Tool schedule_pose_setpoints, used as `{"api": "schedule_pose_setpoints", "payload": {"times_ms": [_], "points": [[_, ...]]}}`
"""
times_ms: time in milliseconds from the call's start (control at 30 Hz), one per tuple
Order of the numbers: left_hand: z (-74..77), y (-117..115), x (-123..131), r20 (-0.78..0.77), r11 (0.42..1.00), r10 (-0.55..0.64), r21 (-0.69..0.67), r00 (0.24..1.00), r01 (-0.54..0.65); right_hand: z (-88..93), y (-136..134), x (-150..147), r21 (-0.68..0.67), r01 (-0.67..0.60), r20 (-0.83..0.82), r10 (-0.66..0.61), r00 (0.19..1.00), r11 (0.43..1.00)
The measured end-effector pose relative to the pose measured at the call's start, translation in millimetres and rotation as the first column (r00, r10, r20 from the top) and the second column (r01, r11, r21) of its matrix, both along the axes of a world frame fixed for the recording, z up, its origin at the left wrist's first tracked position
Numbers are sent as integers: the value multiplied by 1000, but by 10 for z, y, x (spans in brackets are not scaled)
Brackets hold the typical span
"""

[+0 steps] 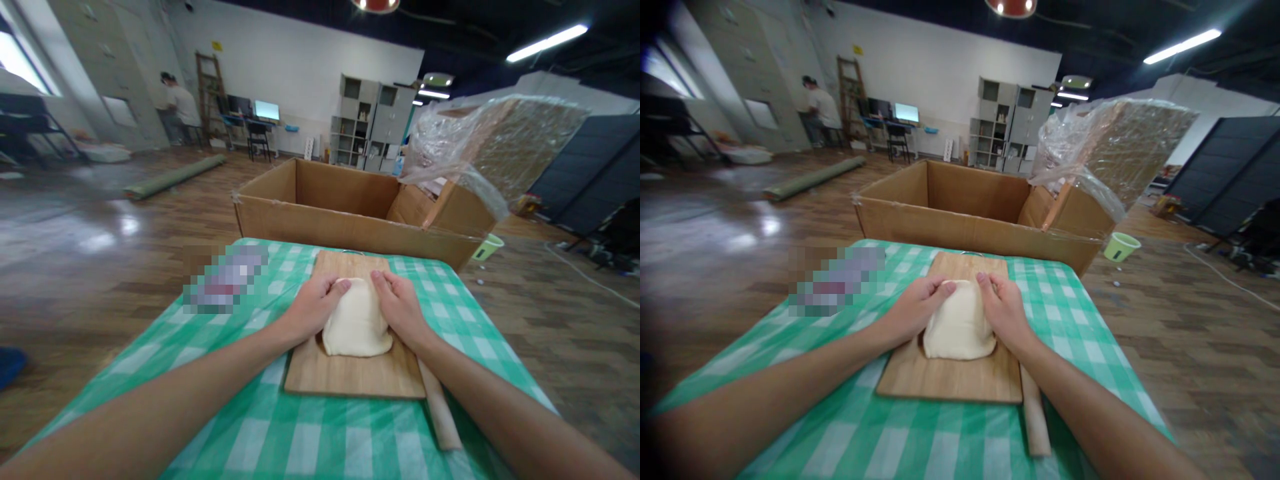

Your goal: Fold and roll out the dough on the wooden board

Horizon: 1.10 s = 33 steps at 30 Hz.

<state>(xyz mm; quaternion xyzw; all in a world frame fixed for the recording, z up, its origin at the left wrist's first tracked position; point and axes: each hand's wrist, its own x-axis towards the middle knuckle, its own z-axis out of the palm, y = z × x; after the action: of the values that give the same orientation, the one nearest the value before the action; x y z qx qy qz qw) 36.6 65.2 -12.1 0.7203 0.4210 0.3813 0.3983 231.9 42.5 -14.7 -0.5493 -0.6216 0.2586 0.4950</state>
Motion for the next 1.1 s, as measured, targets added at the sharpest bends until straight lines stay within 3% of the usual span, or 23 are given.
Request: {"api": "schedule_pose_setpoints", "payload": {"times_ms": [133, 300, 467, 567, 667, 767, 867, 933, 1100], "points": [[1, -12, -20, -92, 989, 72, 138, 993, -59, -42, 46, 12, 16, 17, 220, -20, 975, 1000], [14, -28, -14, -14, 991, 98, 93, 995, -96, -55, 64, 11, 13, 168, 196, -167, 966, 986], [16, -48, -1, -42, 978, 154, 153, 987, -145, -28, 65, 16, 47, 170, 209, -176, 962, 984], [15, -60, -9, -30, 971, 175, 171, 984, -168, -26, 56, 9, -4, 149, 93, -148, 985, 989], [16, -75, -29, -11, 957, 214, 202, 977, -207, -44, 42, -18, -85, 9, -135, -21, 991, 996], [36, -102, -30, 5, 939, 239, 252, 971, -233, -66, 31, -57, -104, -180, -342, 135, 930, 978], [75, -143, 10, 10, 945, 194, 266, 981, -190, -63, 9, -78, -96, -245, -423, 183, 887, 965], [100, -168, 48, 0, 952, 160, 264, 987, -155, -36, -19, -76, -67, -243, -356, 205, 912, 968], [108, -167, 82, 2, 962, 171, 215, 985, -167, 77, -114, -73, 88, -214, 3, 215, 977, 973]]}}
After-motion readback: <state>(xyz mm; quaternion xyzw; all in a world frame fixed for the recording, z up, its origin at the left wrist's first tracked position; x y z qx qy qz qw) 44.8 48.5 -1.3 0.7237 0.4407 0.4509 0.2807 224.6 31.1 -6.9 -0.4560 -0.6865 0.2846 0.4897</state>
